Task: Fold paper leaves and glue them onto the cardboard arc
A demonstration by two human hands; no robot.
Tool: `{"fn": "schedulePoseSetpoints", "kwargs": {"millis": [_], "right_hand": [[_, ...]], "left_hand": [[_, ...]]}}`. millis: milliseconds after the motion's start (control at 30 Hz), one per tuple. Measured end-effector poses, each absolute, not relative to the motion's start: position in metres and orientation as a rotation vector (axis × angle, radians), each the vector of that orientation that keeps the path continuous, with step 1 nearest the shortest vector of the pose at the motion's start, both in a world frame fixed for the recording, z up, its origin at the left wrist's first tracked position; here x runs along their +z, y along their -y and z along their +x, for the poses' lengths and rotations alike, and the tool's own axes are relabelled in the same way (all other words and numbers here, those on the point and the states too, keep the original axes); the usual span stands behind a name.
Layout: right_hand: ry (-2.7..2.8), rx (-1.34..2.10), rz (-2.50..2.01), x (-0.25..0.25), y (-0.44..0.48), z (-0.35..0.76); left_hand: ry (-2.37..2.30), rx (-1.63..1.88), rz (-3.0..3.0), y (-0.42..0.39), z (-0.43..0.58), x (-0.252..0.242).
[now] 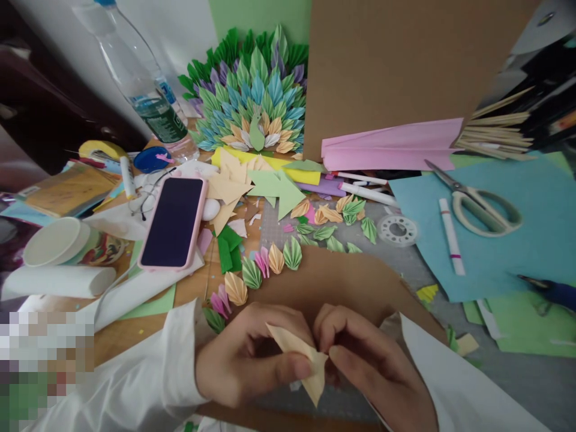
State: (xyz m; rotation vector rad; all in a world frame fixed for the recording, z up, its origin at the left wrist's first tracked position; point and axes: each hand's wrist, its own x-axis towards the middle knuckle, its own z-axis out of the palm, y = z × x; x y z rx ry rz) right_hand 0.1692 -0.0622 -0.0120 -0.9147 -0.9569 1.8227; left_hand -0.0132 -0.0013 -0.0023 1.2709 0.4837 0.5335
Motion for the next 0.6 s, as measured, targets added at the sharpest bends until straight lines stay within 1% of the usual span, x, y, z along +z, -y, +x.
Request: {"fn": "schedulePoseSetpoints", "kwargs": {"millis": [267,467,600], "right_hand": [[1.029,1.674,-0.805,-0.0131,0.0562,0.1680],[0.989,1.806,-0.775,-0.0144,0.0540,0.1705],[0.955,1.812,-0.758,-0.0172,0.0551,0.1690]], "left_hand": [[-0.515,0.501,1.309,-0.0011,-0.0111,-0.0012],[-0.480,0.496,1.320,-0.0011,-0.0110,-0.0013],[-0.482,0.500,1.334,-0.0010,-0.0109,-0.0015]]}}
